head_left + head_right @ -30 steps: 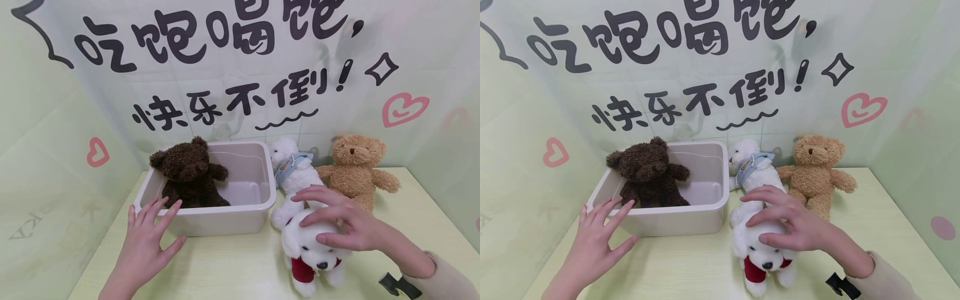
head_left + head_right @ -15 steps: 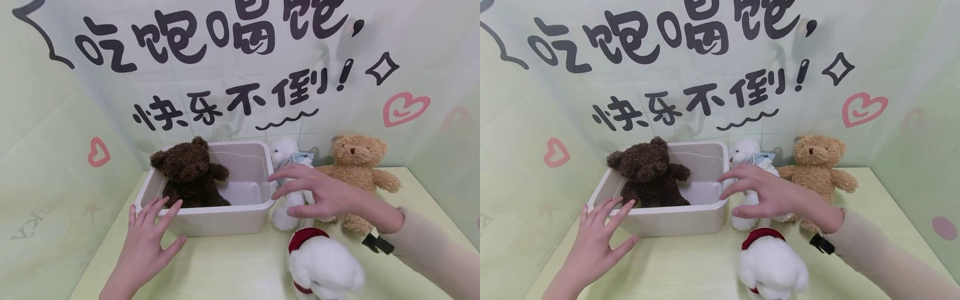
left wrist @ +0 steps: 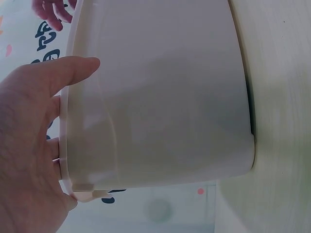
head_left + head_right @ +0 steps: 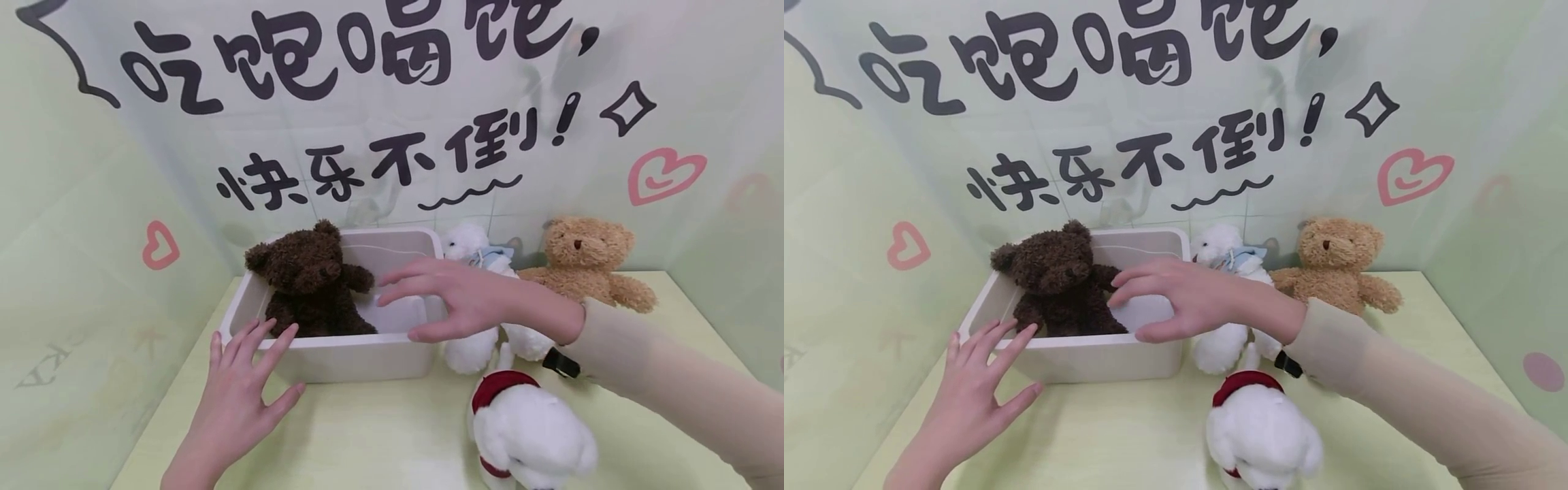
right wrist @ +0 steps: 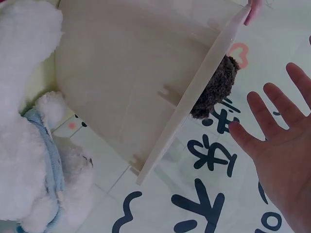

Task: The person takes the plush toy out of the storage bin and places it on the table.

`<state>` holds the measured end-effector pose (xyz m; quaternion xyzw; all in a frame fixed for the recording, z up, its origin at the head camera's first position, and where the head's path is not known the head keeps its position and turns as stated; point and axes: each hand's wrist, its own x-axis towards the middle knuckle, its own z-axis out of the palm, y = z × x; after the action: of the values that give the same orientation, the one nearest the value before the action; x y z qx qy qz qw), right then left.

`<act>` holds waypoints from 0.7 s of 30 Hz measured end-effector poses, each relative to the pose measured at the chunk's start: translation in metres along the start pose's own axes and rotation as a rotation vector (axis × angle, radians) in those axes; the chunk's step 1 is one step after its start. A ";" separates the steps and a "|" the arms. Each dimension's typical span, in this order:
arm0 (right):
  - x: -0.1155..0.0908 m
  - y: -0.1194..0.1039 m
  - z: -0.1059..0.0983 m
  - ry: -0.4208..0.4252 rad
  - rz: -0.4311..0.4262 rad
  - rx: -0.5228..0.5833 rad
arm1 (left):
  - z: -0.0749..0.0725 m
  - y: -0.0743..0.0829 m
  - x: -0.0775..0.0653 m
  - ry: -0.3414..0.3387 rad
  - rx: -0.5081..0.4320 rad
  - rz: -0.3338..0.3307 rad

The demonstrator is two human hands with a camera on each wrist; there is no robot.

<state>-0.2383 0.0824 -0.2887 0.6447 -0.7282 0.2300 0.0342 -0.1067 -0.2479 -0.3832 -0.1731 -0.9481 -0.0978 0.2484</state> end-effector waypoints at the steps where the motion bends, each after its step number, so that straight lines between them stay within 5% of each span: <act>1: 0.004 0.000 0.000 -0.014 0.005 -0.002 | 0.000 0.000 -0.001 0.001 0.000 -0.003; 13: 0.047 0.019 0.004 -0.038 0.007 -0.079 | -0.003 -0.002 -0.003 0.003 0.017 -0.005; 21: 0.071 0.038 0.017 -0.154 0.129 -0.192 | -0.002 -0.001 -0.002 0.007 0.010 0.008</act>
<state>-0.2822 0.0125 -0.2901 0.6060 -0.7873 0.1108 0.0248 -0.1044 -0.2496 -0.3828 -0.1755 -0.9469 -0.0928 0.2530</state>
